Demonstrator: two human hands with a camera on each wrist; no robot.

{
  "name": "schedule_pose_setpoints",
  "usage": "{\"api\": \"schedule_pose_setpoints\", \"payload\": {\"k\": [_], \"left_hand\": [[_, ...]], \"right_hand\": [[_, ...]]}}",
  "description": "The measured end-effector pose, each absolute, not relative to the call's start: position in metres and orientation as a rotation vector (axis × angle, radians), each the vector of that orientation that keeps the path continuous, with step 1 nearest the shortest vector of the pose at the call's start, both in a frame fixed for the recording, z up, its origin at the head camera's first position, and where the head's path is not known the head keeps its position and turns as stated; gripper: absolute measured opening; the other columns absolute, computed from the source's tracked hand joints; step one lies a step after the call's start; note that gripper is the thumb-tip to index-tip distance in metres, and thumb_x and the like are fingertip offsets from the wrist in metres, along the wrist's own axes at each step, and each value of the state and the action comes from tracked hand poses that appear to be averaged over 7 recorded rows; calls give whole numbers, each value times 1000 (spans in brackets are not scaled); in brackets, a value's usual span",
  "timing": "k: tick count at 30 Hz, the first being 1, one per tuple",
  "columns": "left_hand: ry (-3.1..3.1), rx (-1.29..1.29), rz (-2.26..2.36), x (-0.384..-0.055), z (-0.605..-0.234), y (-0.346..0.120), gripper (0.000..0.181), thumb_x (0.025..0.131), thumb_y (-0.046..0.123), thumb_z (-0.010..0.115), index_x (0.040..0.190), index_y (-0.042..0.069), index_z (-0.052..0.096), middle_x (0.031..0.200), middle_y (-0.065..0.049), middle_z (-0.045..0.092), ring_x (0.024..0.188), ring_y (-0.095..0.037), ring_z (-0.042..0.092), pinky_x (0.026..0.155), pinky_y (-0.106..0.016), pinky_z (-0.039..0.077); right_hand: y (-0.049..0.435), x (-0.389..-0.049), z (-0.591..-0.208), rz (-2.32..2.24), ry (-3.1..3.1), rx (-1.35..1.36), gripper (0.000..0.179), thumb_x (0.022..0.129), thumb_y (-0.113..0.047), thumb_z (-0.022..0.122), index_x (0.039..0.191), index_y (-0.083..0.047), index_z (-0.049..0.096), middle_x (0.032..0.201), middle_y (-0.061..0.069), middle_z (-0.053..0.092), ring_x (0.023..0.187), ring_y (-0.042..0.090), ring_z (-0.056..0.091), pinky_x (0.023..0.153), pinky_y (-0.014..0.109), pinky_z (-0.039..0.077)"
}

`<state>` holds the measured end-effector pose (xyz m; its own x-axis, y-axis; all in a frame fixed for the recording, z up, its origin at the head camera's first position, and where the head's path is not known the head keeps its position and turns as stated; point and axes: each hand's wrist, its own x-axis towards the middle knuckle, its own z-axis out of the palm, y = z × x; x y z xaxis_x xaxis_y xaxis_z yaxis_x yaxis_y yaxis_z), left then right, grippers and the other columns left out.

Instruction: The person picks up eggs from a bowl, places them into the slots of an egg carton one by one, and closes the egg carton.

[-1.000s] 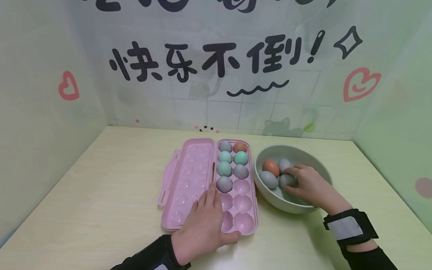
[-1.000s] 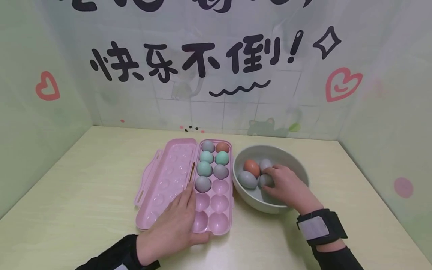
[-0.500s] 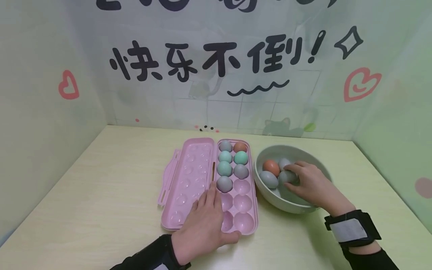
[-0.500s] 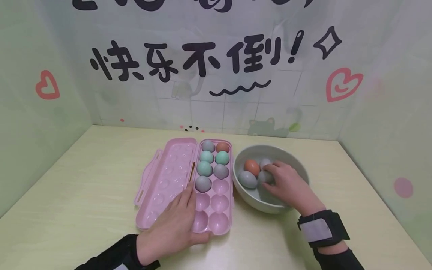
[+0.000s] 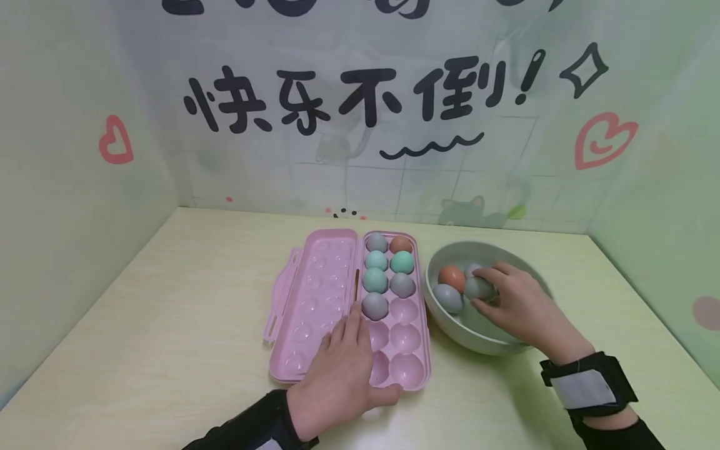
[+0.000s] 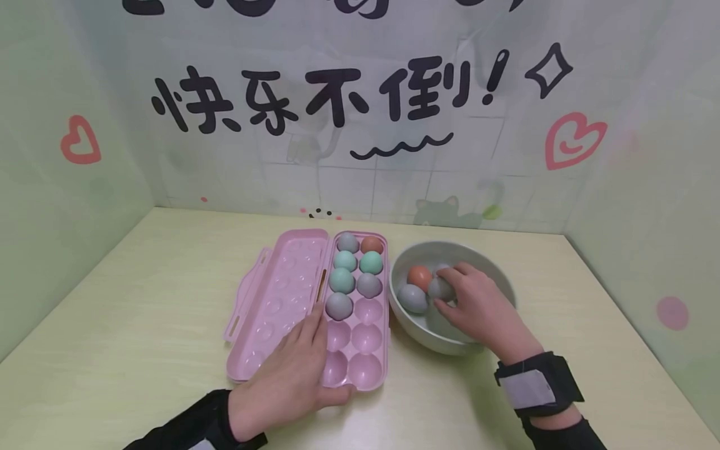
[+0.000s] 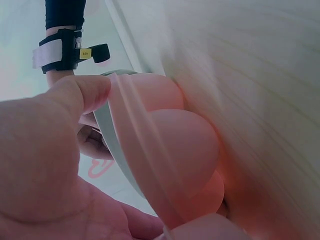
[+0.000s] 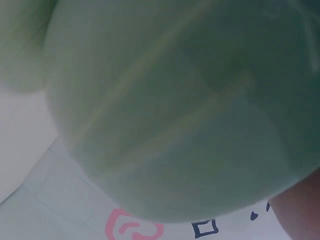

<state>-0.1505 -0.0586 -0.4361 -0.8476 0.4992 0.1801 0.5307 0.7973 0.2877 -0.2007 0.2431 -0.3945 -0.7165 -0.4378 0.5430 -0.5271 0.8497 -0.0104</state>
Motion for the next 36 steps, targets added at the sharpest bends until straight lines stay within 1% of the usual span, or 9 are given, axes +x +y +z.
{"api": "schedule_pose_setpoints", "payload": {"k": [6,11,17,20,25,32,36], "left_hand": [[-2883,-837,-518,-150,-436,-57,111,75,61,66,145,-11,19,152,-25,11,135,-40,22,101,-52,27],[-2885,-840,-515,-150,-436,-57,109,75,60,66,145,-11,21,152,-26,12,135,-40,22,101,-53,28],[-2897,-837,-494,-151,-437,-56,110,76,62,65,145,-12,21,152,-26,12,135,-40,22,100,-54,28],[-2901,-837,-484,-152,-437,-56,110,76,63,65,144,-12,21,152,-26,12,135,-40,22,100,-54,28],[-2893,-838,-472,-151,-437,-57,109,76,62,65,143,-13,23,152,-26,12,135,-40,23,99,-55,29],[-2894,-833,-470,-151,-438,-57,110,76,62,65,144,-13,22,152,-25,11,135,-39,23,98,-55,30],[-2894,-832,-473,-150,-438,-57,109,76,62,66,143,-13,23,152,-25,11,135,-39,23,98,-55,30]], "right_hand": [[238,-195,-391,223,-2423,717,39,72,-13,79,106,1,66,88,5,56,62,9,55,56,23,46],[231,-190,-388,230,-2414,726,39,72,-13,79,106,0,66,89,5,57,64,13,55,57,24,45],[223,-185,-381,191,-2381,778,36,71,-13,78,104,-2,66,87,1,55,64,9,48,56,25,42],[220,-185,-376,166,-2383,806,36,71,-13,78,104,-2,66,87,2,56,66,10,47,57,26,41],[214,-185,-365,123,-2385,879,33,71,-11,78,101,-4,66,88,3,57,72,14,51,61,29,43],[203,-187,-348,56,-2401,993,26,71,-9,76,95,-13,64,90,-3,56,79,13,53,67,28,45],[197,-185,-340,-21,-2443,1014,28,72,-11,77,97,-10,65,91,-1,56,80,14,53,69,27,45]]}}
